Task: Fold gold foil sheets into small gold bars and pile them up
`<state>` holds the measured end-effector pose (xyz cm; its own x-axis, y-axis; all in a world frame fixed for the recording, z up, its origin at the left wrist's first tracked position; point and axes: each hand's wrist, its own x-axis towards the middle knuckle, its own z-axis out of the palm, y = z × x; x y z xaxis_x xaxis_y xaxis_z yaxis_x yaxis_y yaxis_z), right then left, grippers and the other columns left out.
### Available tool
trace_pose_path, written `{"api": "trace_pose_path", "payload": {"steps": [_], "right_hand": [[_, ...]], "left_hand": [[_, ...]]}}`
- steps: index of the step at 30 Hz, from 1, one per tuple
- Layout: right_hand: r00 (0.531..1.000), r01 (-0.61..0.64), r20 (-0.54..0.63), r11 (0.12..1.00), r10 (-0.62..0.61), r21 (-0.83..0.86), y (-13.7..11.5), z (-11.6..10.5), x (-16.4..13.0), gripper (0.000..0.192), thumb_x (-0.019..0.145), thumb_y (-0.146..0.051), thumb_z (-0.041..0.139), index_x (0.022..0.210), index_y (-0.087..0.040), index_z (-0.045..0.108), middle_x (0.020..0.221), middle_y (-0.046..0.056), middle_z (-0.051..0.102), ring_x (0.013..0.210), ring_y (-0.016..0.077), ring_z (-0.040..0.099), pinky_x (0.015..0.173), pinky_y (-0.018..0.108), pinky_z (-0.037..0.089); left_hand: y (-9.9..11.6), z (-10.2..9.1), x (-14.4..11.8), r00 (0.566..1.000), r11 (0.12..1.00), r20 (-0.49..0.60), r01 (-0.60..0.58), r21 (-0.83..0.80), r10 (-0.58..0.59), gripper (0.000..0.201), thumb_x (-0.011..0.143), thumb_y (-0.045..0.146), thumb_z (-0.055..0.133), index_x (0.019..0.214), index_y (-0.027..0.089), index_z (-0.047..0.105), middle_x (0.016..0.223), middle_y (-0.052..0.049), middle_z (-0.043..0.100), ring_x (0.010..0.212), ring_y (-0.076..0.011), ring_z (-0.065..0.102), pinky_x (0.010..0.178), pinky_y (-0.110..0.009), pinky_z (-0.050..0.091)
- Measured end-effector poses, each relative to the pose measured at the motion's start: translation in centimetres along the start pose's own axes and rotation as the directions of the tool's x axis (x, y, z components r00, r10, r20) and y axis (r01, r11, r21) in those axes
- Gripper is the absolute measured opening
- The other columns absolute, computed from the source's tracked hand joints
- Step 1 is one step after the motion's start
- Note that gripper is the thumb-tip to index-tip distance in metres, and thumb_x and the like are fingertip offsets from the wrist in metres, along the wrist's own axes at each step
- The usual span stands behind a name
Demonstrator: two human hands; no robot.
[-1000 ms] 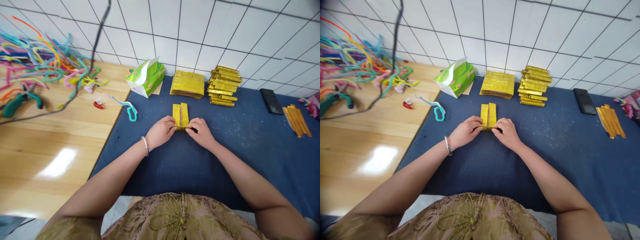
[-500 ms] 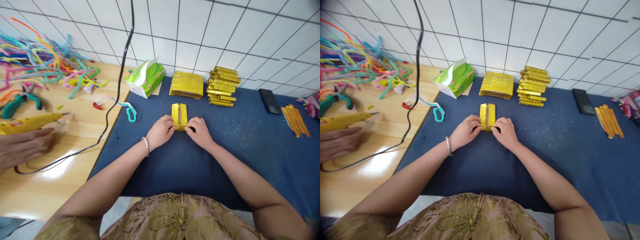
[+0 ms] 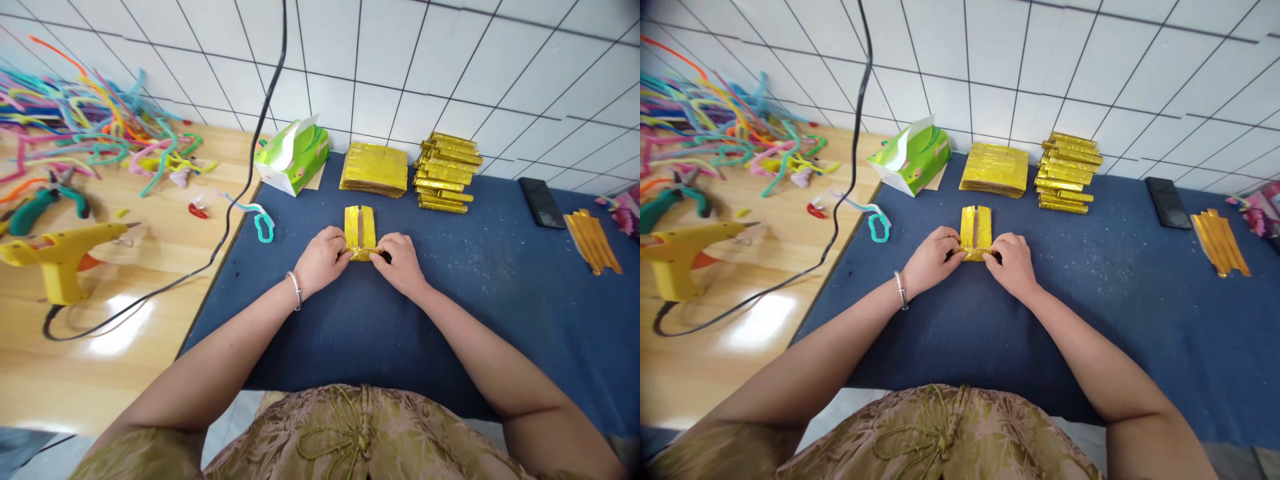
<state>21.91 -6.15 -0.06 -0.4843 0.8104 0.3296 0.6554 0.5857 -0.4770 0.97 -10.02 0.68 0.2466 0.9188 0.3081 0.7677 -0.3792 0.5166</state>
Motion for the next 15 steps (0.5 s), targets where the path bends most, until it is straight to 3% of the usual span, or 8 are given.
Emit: {"api": "trace_pose_path", "payload": {"steps": [7, 15], "right_hand": [[1.0, -0.018, -0.017, 0.999, 0.018, -0.026, 0.07, 0.09, -0.1, 0.009, 0.078, -0.029, 0.061, 0.078, -0.022, 0.056, 0.092, 0.006, 0.06, 0.091, 0.0238, 0.052, 0.081, 0.041, 0.039], [0.999, -0.051, -0.001, 0.999, 0.051, -0.003, 0.08, -0.07, -0.13, 0.013, 0.077, -0.023, 0.06, 0.089, -0.022, 0.056, 0.098, 0.006, 0.06, 0.097, 0.0239, 0.052, 0.088, 0.041, 0.038]], "left_hand": [[-0.19, 0.2, -0.05, 1.0, 0.998, 0.001, 0.005, 0.062, -0.005, 0.016, 0.083, 0.024, 0.058, 0.07, 0.016, 0.053, 0.099, -0.008, 0.054, 0.095, -0.0198, 0.053, 0.086, -0.039, 0.049], [0.37, -0.06, -0.19, 1.0, 0.985, 0.009, 0.014, 0.172, -0.016, 0.012, 0.084, 0.025, 0.058, 0.09, 0.015, 0.055, 0.107, -0.01, 0.053, 0.099, -0.0219, 0.05, 0.085, -0.038, 0.046]]}}
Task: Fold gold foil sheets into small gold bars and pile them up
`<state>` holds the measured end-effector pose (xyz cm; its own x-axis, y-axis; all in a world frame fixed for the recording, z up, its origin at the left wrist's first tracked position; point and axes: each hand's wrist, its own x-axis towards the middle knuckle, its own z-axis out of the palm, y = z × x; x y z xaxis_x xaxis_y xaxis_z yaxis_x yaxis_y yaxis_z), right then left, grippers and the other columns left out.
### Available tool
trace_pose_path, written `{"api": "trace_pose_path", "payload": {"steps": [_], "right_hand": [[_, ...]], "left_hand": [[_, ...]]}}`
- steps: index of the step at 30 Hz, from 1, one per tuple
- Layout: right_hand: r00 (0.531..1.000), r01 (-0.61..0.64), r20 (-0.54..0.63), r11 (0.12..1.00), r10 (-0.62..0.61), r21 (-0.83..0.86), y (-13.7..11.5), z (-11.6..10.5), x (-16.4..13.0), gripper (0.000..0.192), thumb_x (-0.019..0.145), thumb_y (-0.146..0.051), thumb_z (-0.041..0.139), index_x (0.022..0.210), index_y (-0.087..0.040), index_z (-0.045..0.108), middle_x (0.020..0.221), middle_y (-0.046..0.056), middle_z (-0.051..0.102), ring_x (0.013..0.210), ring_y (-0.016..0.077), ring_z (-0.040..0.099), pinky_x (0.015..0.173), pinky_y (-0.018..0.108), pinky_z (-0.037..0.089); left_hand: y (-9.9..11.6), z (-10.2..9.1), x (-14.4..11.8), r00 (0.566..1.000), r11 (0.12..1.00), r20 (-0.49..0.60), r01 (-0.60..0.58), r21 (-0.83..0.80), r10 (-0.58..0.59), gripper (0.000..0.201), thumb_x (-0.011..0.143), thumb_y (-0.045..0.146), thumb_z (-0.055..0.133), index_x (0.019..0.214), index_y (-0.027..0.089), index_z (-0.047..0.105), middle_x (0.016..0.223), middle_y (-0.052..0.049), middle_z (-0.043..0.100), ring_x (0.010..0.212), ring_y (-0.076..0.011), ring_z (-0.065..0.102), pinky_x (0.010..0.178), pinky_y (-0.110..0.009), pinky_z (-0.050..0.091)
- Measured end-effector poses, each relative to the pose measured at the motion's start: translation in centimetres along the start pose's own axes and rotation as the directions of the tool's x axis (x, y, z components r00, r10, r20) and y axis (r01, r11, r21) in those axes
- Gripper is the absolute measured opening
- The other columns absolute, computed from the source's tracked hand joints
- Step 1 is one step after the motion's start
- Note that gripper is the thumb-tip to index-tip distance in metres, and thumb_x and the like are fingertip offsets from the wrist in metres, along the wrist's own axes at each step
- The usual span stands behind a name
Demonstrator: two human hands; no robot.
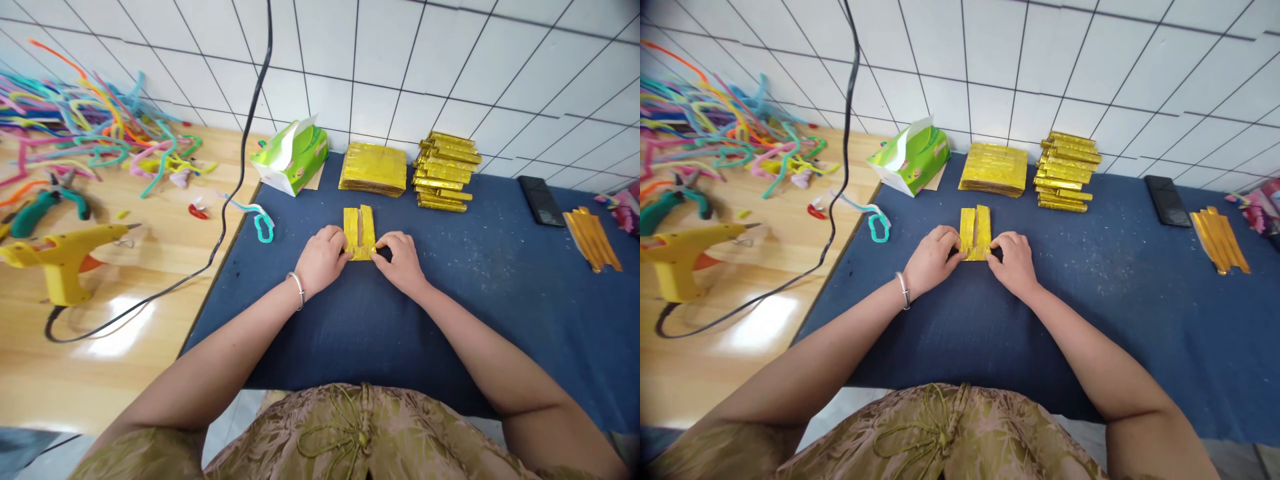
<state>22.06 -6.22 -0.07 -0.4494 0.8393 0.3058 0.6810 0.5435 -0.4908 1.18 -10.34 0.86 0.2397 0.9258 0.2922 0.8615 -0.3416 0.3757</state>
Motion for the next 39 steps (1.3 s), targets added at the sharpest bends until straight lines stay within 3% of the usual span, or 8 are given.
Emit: {"api": "trace_pose_path", "payload": {"steps": [7, 12, 19, 25, 31, 35, 39], "right_hand": [[1.0, -0.021, 0.018, 0.998, 0.02, 0.063, 0.3, 0.0, 0.1, 0.012, 0.077, -0.02, 0.059, 0.089, -0.023, 0.058, 0.097, 0.004, 0.06, 0.098, 0.0217, 0.053, 0.089, 0.039, 0.038], [1.0, -0.006, 0.014, 0.998, 0.005, 0.068, 0.2, -0.3, 0.0, 0.01, 0.079, -0.019, 0.057, 0.087, -0.023, 0.06, 0.097, 0.003, 0.06, 0.097, 0.021, 0.053, 0.089, 0.039, 0.038], [0.996, 0.081, 0.046, 0.995, -0.079, -0.049, 0.0, -0.5, -0.5, 0.017, 0.086, -0.019, 0.05, 0.091, -0.023, 0.065, 0.099, 0.005, 0.061, 0.098, 0.0226, 0.05, 0.086, 0.04, 0.038], [0.981, 0.186, 0.086, 0.965, -0.172, -0.186, -2.4, -1.5, -1.6, 0.018, 0.088, -0.026, 0.05, 0.096, -0.021, 0.066, 0.105, 0.009, 0.059, 0.109, 0.0271, 0.043, 0.088, 0.044, 0.037], [0.945, 0.283, 0.205, 0.952, -0.256, -0.114, -4.3, -1.2, -2.7, 0.026, 0.087, -0.035, 0.055, 0.107, -0.021, 0.065, 0.102, 0.008, 0.062, 0.102, 0.0254, 0.046, 0.086, 0.043, 0.037], [0.937, 0.323, 0.158, 0.945, -0.312, -0.048, -3.6, -1.0, -2.6, 0.02, 0.089, -0.032, 0.052, 0.098, -0.024, 0.068, 0.097, 0.004, 0.065, 0.097, 0.0219, 0.049, 0.087, 0.04, 0.036], [0.969, 0.247, 0.03, 0.968, -0.246, -0.052, -1.3, -1.8, -1.5, 0.021, 0.091, -0.03, 0.049, 0.094, -0.024, 0.068, 0.096, 0.003, 0.066, 0.096, 0.0198, 0.051, 0.088, 0.039, 0.036]], "left_hand": [[1.0, -0.2, -0.1, 0.955, 0.95, 0.132, -0.282, 0.137, 0.264, 0.028, 0.09, 0.013, 0.044, 0.112, 0.022, 0.059, 0.11, -0.007, 0.058, 0.1, -0.0213, 0.048, 0.083, -0.036, 0.041], [1.7, -0.4, -0.2, 0.921, 0.915, 0.214, -0.363, 0.175, 0.325, 0.028, 0.093, 0.018, 0.042, 0.115, 0.019, 0.059, 0.103, -0.008, 0.061, 0.1, -0.021, 0.05, 0.084, -0.035, 0.041], [2.0, -0.9, -0.3, 0.915, 0.912, 0.243, -0.367, 0.181, 0.321, 0.026, 0.093, 0.018, 0.045, 0.115, 0.019, 0.059, 0.104, -0.007, 0.062, 0.101, -0.0193, 0.053, 0.083, -0.033, 0.043], [1.0, -1.5, 0.0, 0.93, 0.904, 0.182, -0.357, 0.234, 0.32, 0.023, 0.092, 0.018, 0.046, 0.106, 0.021, 0.064, 0.095, -0.006, 0.066, 0.096, -0.0207, 0.055, 0.084, -0.039, 0.039], [1.0, -1.2, 0.1, 0.961, 0.935, 0.156, -0.262, 0.239, 0.23, 0.023, 0.09, 0.018, 0.045, 0.102, 0.019, 0.065, 0.096, -0.008, 0.066, 0.094, -0.0222, 0.056, 0.079, -0.037, 0.041], [1.6, -0.8, -0.1, 0.981, 0.96, 0.108, -0.179, 0.214, 0.159, 0.027, 0.092, 0.031, 0.046, 0.107, 0.017, 0.063, 0.104, -0.01, 0.065, 0.101, -0.0239, 0.057, 0.086, -0.04, 0.041], [0.6, -0.2, 0.3, 0.979, 0.972, 0.127, -0.179, 0.152, 0.161, 0.032, 0.094, 0.03, 0.042, 0.12, 0.019, 0.057, 0.125, -0.008, 0.059, 0.116, -0.0206, 0.053, 0.096, -0.037, 0.037]]}}
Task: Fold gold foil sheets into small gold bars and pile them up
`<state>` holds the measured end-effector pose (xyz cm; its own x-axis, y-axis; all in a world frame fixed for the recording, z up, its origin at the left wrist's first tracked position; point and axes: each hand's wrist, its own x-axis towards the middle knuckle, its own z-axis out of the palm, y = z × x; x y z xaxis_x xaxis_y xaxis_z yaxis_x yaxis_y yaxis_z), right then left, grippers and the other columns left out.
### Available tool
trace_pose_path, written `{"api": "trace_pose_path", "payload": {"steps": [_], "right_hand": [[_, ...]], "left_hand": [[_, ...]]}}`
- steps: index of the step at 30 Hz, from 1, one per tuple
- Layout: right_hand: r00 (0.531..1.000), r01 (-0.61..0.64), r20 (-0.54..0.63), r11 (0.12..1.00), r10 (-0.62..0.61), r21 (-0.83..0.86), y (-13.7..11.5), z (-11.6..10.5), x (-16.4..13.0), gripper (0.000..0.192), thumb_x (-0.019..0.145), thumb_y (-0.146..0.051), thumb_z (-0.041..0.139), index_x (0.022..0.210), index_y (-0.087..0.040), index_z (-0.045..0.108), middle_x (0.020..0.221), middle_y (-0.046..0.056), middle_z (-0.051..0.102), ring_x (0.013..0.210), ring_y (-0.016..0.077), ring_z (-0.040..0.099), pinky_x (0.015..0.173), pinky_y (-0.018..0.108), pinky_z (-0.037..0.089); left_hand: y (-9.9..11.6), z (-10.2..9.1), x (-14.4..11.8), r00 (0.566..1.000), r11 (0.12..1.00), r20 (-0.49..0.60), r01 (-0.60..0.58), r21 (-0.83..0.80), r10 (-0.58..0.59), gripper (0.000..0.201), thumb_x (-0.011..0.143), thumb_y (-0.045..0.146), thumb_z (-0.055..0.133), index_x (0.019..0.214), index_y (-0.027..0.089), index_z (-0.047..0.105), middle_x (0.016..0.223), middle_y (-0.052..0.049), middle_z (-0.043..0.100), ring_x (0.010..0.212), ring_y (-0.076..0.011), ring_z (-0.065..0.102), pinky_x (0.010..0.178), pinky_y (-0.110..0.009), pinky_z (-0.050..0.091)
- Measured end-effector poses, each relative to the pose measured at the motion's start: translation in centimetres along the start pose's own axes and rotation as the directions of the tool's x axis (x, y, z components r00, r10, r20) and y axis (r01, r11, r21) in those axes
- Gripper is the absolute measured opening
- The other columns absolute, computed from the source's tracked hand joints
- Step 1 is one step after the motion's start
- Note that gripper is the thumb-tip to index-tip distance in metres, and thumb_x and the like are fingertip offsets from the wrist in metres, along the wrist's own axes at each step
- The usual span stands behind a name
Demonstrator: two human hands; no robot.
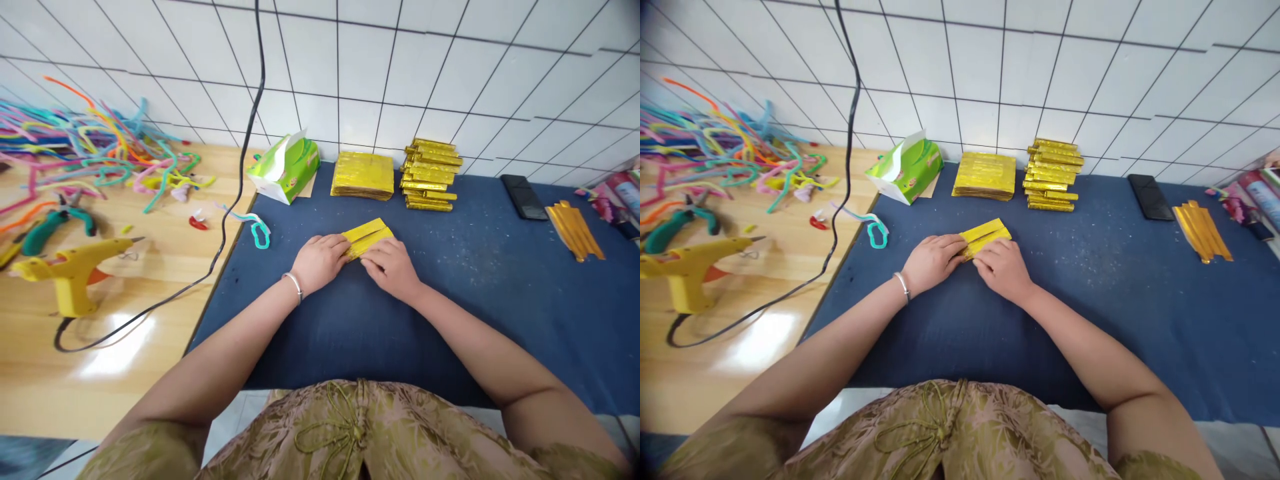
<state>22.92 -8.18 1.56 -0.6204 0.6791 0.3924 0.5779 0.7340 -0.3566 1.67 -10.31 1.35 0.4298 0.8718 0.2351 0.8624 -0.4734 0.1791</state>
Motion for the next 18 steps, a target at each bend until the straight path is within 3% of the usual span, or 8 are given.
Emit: {"api": "trace_pose_path", "payload": {"steps": [3, 7, 12, 18], "right_hand": [[0.993, -0.099, -0.07, 0.993, 0.094, -0.07, 2.3, -0.6, 0.3, 0.021, 0.089, -0.029, 0.05, 0.097, -0.023, 0.068, 0.105, 0.004, 0.065, 0.103, 0.0223, 0.05, 0.09, 0.04, 0.036], [0.985, -0.173, -0.013, 0.971, 0.174, -0.167, 3.8, -1.0, 0.3, 0.022, 0.087, -0.031, 0.052, 0.1, -0.022, 0.068, 0.112, 0.007, 0.063, 0.102, 0.0246, 0.051, 0.086, 0.04, 0.038], [0.98, -0.164, 0.075, 0.966, 0.182, -0.2, 1.8, -1.2, 0.0, 0.024, 0.09, -0.034, 0.049, 0.101, -0.022, 0.067, 0.106, 0.007, 0.065, 0.094, 0.0227, 0.055, 0.081, 0.038, 0.039], [0.96, -0.002, 0.281, 1.0, 0.005, -0.012, -0.6, -2.4, 0.3, 0.025, 0.092, -0.034, 0.046, 0.095, -0.023, 0.068, 0.094, 0.003, 0.07, 0.088, 0.0178, 0.059, 0.081, 0.034, 0.042]], "left_hand": [[-2.0, 0.4, 1.0, 0.993, 0.995, 0.073, -0.092, -0.029, 0.094, 0.035, 0.095, 0.026, 0.039, 0.127, 0.024, 0.052, 0.134, -0.004, 0.054, 0.127, -0.0176, 0.045, 0.106, -0.038, 0.028], [-4.8, 0.2, 3.7, 0.969, 0.984, 0.172, -0.176, -0.024, 0.177, 0.039, 0.092, 0.019, 0.038, 0.127, 0.029, 0.054, 0.138, 0.0, 0.051, 0.133, -0.0174, 0.038, 0.104, -0.037, 0.031], [-6.8, 0.1, 7.2, 0.972, 0.978, 0.117, -0.206, 0.022, 0.203, 0.038, 0.085, 0.012, 0.043, 0.116, 0.025, 0.064, 0.12, -0.005, 0.063, 0.114, -0.0177, 0.053, 0.095, -0.033, 0.04], [-7.5, 0.8, 8.5, 0.956, 0.963, 0.114, -0.27, -0.007, 0.269, 0.042, 0.08, 0.003, 0.043, 0.112, 0.02, 0.066, 0.113, -0.005, 0.064, 0.106, -0.0155, 0.055, 0.095, -0.028, 0.043]]}}
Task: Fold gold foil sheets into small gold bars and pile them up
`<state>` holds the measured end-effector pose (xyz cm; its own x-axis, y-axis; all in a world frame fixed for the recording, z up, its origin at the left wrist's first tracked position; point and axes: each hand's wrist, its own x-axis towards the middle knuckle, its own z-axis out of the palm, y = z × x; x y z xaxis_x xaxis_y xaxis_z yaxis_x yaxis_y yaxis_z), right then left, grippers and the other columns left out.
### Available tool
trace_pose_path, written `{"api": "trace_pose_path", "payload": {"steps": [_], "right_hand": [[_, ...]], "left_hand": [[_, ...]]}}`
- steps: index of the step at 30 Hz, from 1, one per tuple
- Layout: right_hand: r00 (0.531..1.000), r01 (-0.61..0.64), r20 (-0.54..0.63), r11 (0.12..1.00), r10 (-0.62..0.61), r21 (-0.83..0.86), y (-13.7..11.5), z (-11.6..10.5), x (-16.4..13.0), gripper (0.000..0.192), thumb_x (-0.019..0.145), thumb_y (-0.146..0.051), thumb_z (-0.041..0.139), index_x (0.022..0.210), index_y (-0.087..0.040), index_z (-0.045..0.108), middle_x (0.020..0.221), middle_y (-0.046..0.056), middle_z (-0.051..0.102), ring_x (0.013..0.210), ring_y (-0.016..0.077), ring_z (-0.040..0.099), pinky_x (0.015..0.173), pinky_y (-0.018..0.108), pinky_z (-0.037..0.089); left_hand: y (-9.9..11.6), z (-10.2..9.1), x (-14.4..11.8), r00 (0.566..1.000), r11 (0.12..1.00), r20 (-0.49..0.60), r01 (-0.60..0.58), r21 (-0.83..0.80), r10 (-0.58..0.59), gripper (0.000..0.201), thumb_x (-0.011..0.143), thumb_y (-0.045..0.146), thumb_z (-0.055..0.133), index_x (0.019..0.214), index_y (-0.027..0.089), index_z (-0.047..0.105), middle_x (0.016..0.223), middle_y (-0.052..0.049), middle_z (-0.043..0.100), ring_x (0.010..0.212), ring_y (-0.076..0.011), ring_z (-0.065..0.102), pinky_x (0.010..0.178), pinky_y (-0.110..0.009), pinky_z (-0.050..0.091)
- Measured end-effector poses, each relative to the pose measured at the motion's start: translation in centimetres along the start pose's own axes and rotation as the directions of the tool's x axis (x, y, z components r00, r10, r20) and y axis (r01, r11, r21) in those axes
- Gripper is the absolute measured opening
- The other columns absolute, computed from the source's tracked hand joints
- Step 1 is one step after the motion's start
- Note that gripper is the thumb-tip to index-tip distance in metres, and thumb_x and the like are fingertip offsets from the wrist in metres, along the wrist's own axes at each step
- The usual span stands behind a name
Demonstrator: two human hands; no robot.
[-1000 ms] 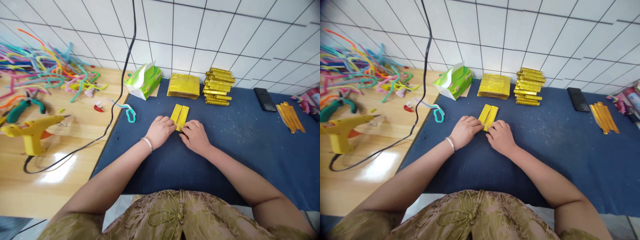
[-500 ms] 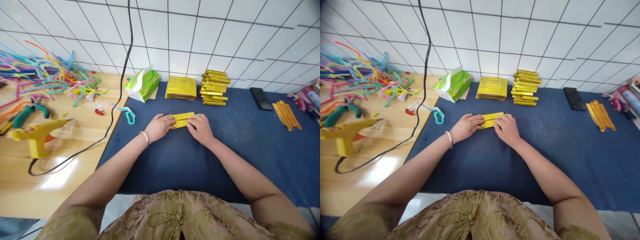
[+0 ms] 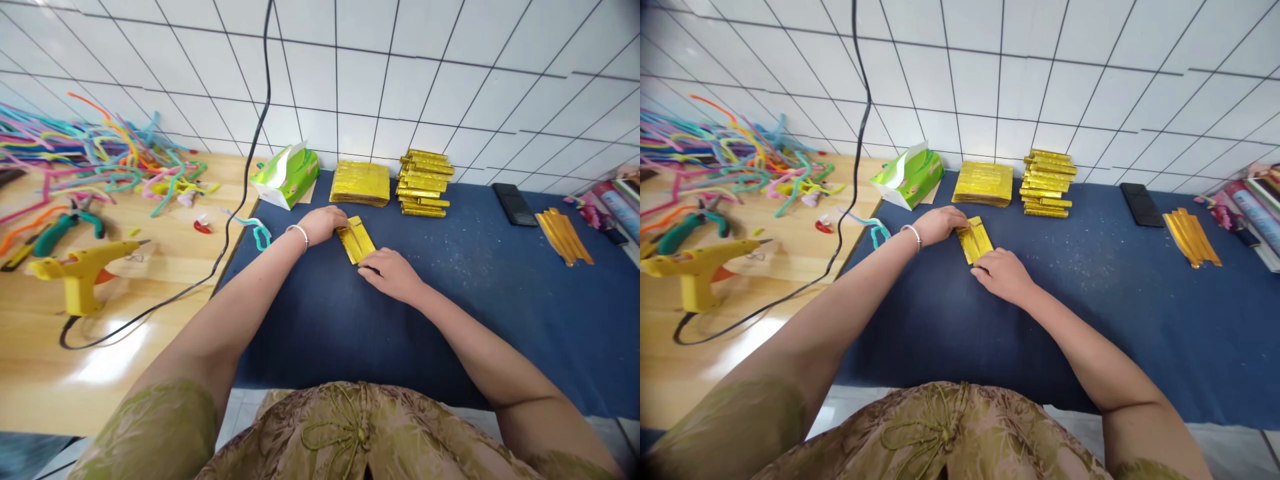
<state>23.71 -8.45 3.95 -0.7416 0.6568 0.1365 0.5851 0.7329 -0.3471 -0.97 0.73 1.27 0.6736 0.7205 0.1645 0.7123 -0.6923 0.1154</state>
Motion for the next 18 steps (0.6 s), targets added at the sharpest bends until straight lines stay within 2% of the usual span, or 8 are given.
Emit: {"api": "trace_pose_path", "payload": {"steps": [3, 5, 7, 9, 12, 15, 18], "right_hand": [[0.999, 0.017, -0.035, 0.999, -0.015, 0.042, 1.1, -0.5, 1.0, 0.028, 0.094, -0.029, 0.041, 0.098, -0.022, 0.068, 0.098, 0.003, 0.07, 0.092, 0.0177, 0.061, 0.085, 0.034, 0.043], [0.993, -0.013, -0.115, 0.999, 0.016, 0.03, 2.7, -0.4, 2.4, 0.031, 0.094, -0.027, 0.038, 0.109, -0.021, 0.065, 0.111, 0.004, 0.067, 0.103, 0.0191, 0.059, 0.091, 0.036, 0.043], [0.991, -0.006, -0.136, 1.0, 0.006, 0.004, 4.5, 0.1, 4.4, 0.036, 0.093, -0.026, 0.037, 0.122, -0.019, 0.058, 0.125, 0.006, 0.061, 0.115, 0.0193, 0.054, 0.098, 0.036, 0.04], [0.994, 0.014, -0.107, 0.999, -0.019, -0.046, 6.1, 1.0, 6.5, 0.043, 0.093, -0.026, 0.034, 0.132, -0.015, 0.049, 0.136, 0.008, 0.052, 0.127, 0.0194, 0.045, 0.106, 0.037, 0.034], [0.997, 0.072, 0.041, 0.99, -0.067, -0.121, 7.9, 2.5, 8.5, 0.049, 0.094, -0.032, 0.032, 0.14, -0.015, 0.039, 0.146, 0.01, 0.039, 0.138, 0.0215, 0.031, 0.111, 0.043, 0.027], [0.991, 0.103, 0.105, 0.982, -0.088, -0.156, 8.8, 3.3, 8.9, 0.052, 0.095, -0.037, 0.029, 0.144, -0.019, 0.033, 0.151, 0.007, 0.031, 0.141, 0.0227, 0.024, 0.113, 0.047, 0.022], [0.987, 0.123, 0.121, 0.98, -0.104, -0.158, 9.2, 3.3, 8.4, 0.054, 0.095, -0.04, 0.025, 0.145, -0.021, 0.028, 0.153, 0.006, 0.027, 0.142, 0.0223, 0.022, 0.114, 0.046, 0.02]], "left_hand": [[-0.1, 0.3, -0.1, 1.0, 1.0, 0.002, -0.005, -0.018, 0.005, 0.043, 0.08, 0.002, 0.043, 0.111, 0.02, 0.066, 0.114, -0.005, 0.064, 0.109, -0.0153, 0.055, 0.096, -0.028, 0.043], [0.0, 0.5, -0.3, 1.0, 1.0, -0.018, -0.002, -0.023, 0.001, 0.041, 0.081, 0.003, 0.043, 0.11, 0.02, 0.066, 0.115, -0.005, 0.064, 0.109, -0.0157, 0.054, 0.096, -0.029, 0.043], [0.2, 0.7, -0.4, 0.998, 1.0, -0.059, 0.004, -0.023, -0.005, 0.04, 0.082, 0.004, 0.042, 0.11, 0.02, 0.067, 0.115, -0.005, 0.064, 0.109, -0.0159, 0.054, 0.096, -0.03, 0.044], [0.3, 1.0, -0.5, 0.996, 1.0, -0.089, 0.005, -0.023, -0.007, 0.04, 0.082, 0.004, 0.043, 0.11, 0.02, 0.067, 0.113, -0.005, 0.065, 0.107, -0.0157, 0.055, 0.095, -0.03, 0.045], [0.3, 1.5, -0.8, 0.994, 0.999, -0.109, 0.03, -0.029, -0.033, 0.041, 0.082, 0.004, 0.043, 0.111, 0.022, 0.066, 0.113, -0.005, 0.066, 0.107, -0.015, 0.056, 0.095, -0.03, 0.045], [0.3, 1.8, -1.3, 0.988, 0.996, -0.127, 0.081, -0.046, -0.086, 0.043, 0.085, 0.006, 0.04, 0.116, 0.023, 0.064, 0.118, -0.003, 0.064, 0.109, -0.0142, 0.056, 0.098, -0.03, 0.044], [0.6, 1.5, -2.4, 0.989, 0.99, -0.086, 0.113, -0.086, -0.12, 0.044, 0.088, 0.011, 0.037, 0.124, 0.025, 0.059, 0.128, -0.002, 0.06, 0.116, -0.0135, 0.054, 0.103, -0.032, 0.04]]}}
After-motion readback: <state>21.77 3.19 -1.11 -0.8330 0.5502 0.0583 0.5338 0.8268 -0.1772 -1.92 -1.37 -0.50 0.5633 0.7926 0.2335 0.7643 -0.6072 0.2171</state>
